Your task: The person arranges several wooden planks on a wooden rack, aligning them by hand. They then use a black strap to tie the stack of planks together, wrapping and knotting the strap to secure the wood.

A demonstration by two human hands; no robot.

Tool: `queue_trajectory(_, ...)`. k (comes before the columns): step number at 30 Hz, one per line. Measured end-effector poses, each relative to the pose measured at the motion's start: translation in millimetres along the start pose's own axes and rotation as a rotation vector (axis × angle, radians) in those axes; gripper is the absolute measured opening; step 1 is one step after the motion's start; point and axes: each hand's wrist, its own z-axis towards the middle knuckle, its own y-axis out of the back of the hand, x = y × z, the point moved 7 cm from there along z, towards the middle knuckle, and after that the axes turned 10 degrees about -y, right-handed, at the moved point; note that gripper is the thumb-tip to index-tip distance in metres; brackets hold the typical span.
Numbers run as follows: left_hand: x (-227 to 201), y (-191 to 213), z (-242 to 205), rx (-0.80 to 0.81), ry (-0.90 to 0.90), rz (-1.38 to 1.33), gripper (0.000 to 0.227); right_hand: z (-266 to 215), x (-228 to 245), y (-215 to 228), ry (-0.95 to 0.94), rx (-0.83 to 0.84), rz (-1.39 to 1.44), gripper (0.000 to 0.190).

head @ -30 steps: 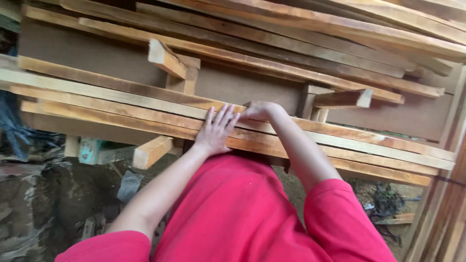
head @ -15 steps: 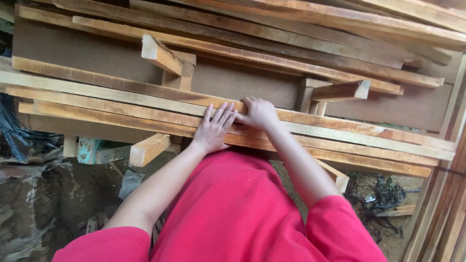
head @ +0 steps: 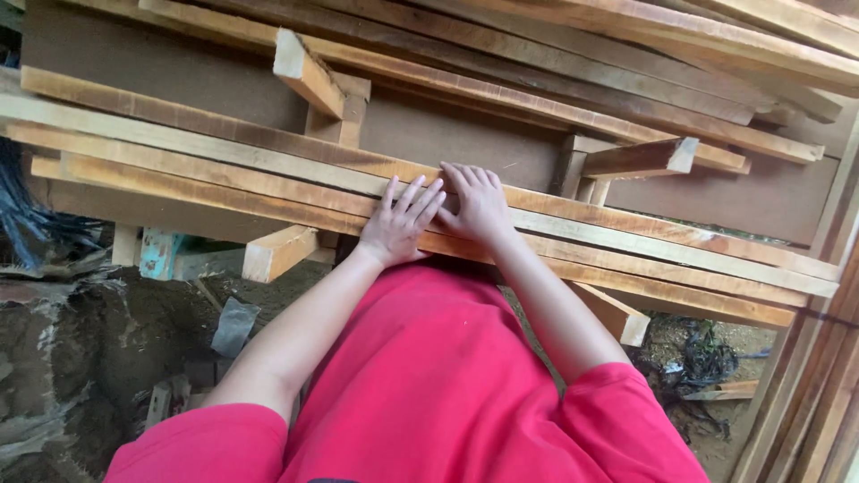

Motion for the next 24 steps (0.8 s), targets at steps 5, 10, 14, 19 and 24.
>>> queue_trajectory(5, -3, 2, -2, -0.021, 0.029, 0.051, 0.134, 6, -29, -8, -0.118, 0.219, 0.051, 0.070)
queue_trajectory(10, 1, 13, 0, -0.036, 0.054, 0.047, 0.124, 11, -53, -20, -0.338, 0.471, 0.033, 0.071)
queue_trajectory(14, 5, 11, 4, -0.029, 0.061, 0.042, 0.120, 14, -71, -25, -0.449, 0.609, -0.017, 0.064)
queue_trajectory(19, 8, 24, 13, 0.028, 0.054, -0.010, 0.118, 13, -58, -9, -0.476, 0.677, -0.046, 0.072)
queue_trajectory(24, 4, 23, 14, 0.141, 0.030, 0.040, 0.125, 16, -56, -7, -0.503, 0.766, -0.053, 0.077)
